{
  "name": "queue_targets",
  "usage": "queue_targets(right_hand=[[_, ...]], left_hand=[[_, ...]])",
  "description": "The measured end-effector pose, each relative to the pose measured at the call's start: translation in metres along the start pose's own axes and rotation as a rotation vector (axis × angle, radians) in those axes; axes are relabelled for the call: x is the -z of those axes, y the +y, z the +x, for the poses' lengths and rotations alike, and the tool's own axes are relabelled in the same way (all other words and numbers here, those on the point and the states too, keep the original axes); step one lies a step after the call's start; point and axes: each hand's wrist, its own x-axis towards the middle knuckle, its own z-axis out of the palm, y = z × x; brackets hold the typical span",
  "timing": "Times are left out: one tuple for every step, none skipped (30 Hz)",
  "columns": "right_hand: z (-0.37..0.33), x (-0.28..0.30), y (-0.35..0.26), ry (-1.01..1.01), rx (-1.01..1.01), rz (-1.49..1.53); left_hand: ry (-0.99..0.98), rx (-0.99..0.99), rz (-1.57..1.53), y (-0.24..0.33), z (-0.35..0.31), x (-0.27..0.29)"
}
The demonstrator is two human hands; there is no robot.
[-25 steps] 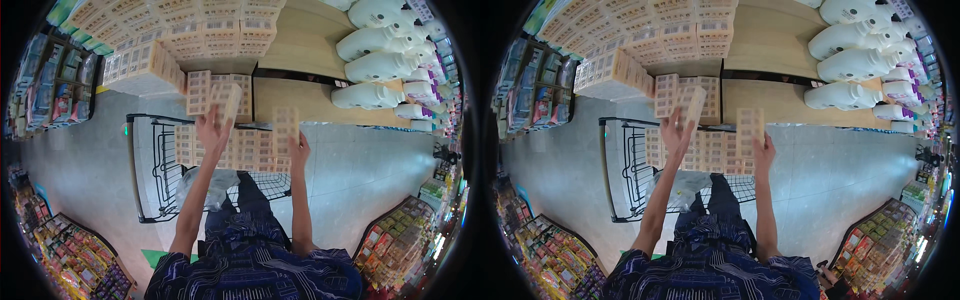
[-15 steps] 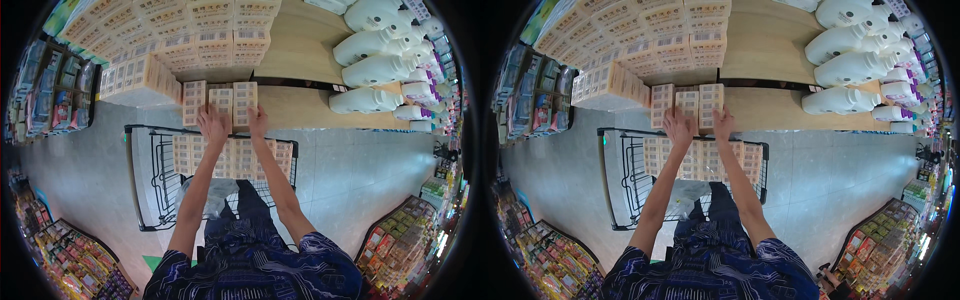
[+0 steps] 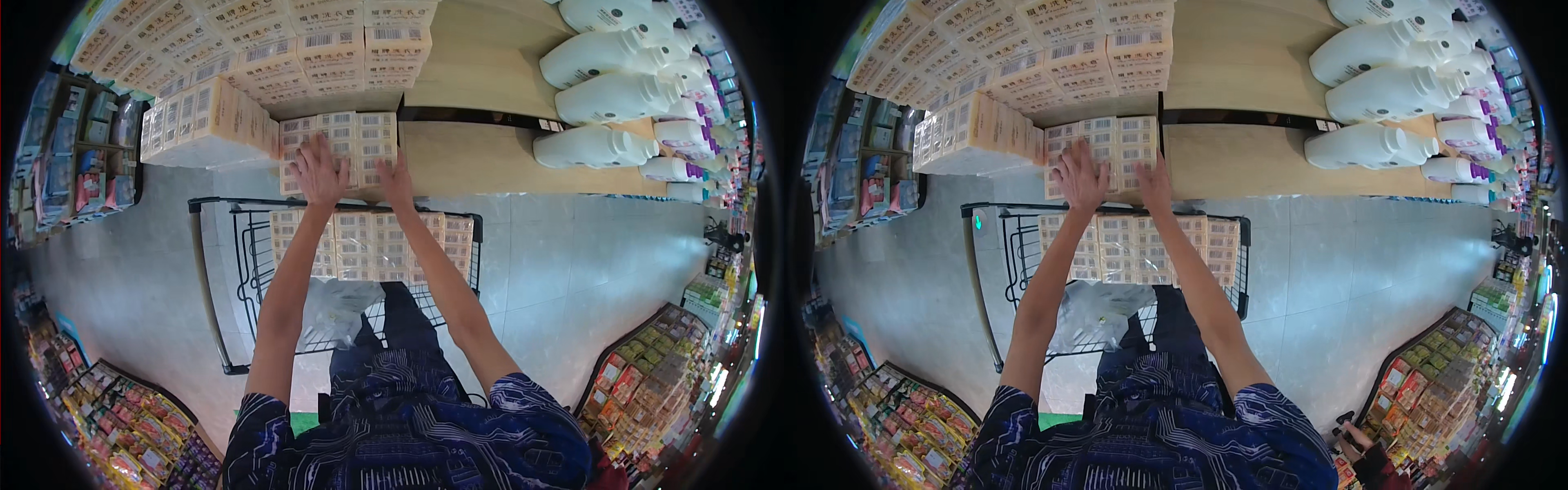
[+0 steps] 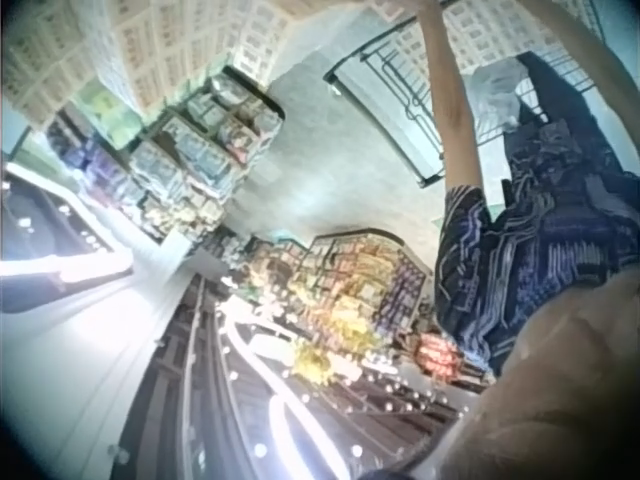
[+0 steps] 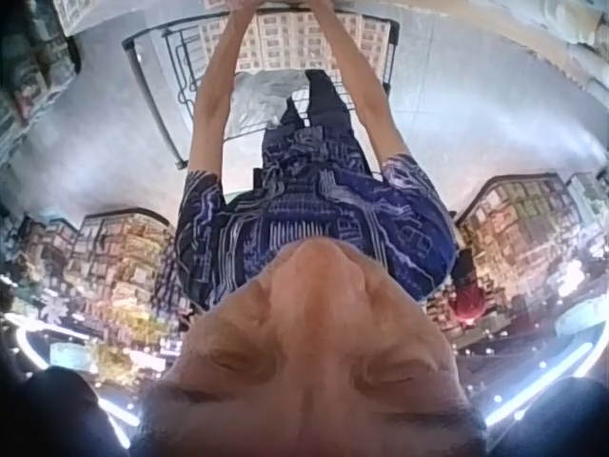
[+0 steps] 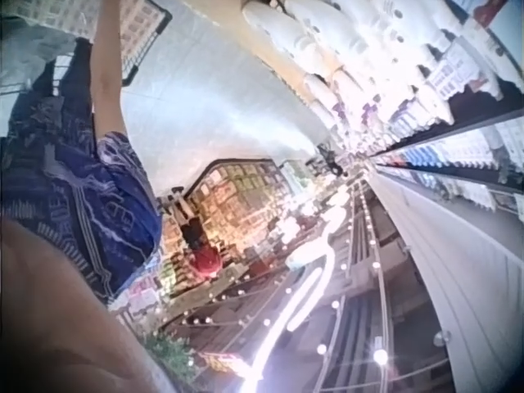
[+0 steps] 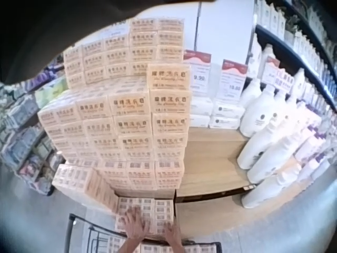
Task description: Organizing boxes of products on a shelf and placing a bottle of detergent into a plastic bag.
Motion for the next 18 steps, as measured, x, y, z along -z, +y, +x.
queue_targets(right_hand=[[0.004, 0.007, 0.004, 0.020, -0.003, 0.000], [0.006, 0.014, 0.009, 0.012, 0.038, -0.068], [0.004, 0.023, 0.014, 0.005, 0.078, -0.136], [-0.007, 0.031, 0.018, 0.000, 0.067, -0.133], [-0.021, 0.040, 0.014, 0.033, 0.040, -0.193], [-0.036, 0.052, 0.008, 0.067, 0.018, -0.254], [-0.061, 0.069, 0.000, 0.147, 0.046, -0.304], [-0.092, 0.089, -0.007, 0.230, 0.076, -0.356], [-0.121, 0.109, -0.010, 0.293, 0.049, -0.376], [-0.149, 0.131, -0.010, 0.359, 0.019, -0.401], [-0.173, 0.156, 0.008, 0.402, -0.027, -0.527], [-0.194, 0.175, 0.033, 0.448, -0.076, -0.656], [-0.210, 0.181, 0.047, 0.439, -0.076, -0.660], [-0.223, 0.186, 0.055, 0.426, -0.165, -0.721], [-0.230, 0.188, 0.064, 0.412, -0.253, -0.781], [-0.230, 0.184, 0.073, 0.394, -0.250, -0.782], [-0.229, 0.179, 0.079, 0.307, -0.201, -0.819], [-0.228, 0.172, 0.085, 0.221, -0.151, -0.852]], left_hand=[[0.000, -0.006, -0.082, 0.007, 0.001, -0.001], [-0.005, 0.003, -0.159, 0.011, -0.004, 0.002], [-0.015, -0.001, -0.164, 0.013, -0.012, 0.005], [-0.013, 0.008, -0.273, 0.010, -0.024, 0.013], [-0.005, 0.021, -0.377, 0.003, -0.036, 0.023], [-0.006, 0.025, -0.368, -0.006, -0.056, 0.032], [-0.006, 0.131, -0.416, -0.017, -0.086, 0.044], [-0.004, 0.237, -0.466, -0.025, -0.115, 0.054], [-0.061, 0.234, -0.451, -0.030, -0.145, 0.059], [-0.123, 0.231, -0.439, -0.032, -0.170, 0.062], [-0.128, 0.231, -0.447, -0.028, -0.184, 0.068], [-0.147, 0.196, -0.366, -0.021, -0.194, 0.071], [-0.160, 0.173, -0.271, -0.020, -0.202, 0.072], [-0.161, 0.180, -0.272, -0.026, -0.207, 0.069], [-0.108, 0.272, -0.267, -0.037, -0.208, 0.065], [-0.053, 0.371, -0.251, -0.053, -0.215, 0.061], [-0.082, 0.419, -0.226, -0.072, -0.218, 0.054], [-0.080, 0.430, -0.217, -0.083, -0.224, 0.047]])
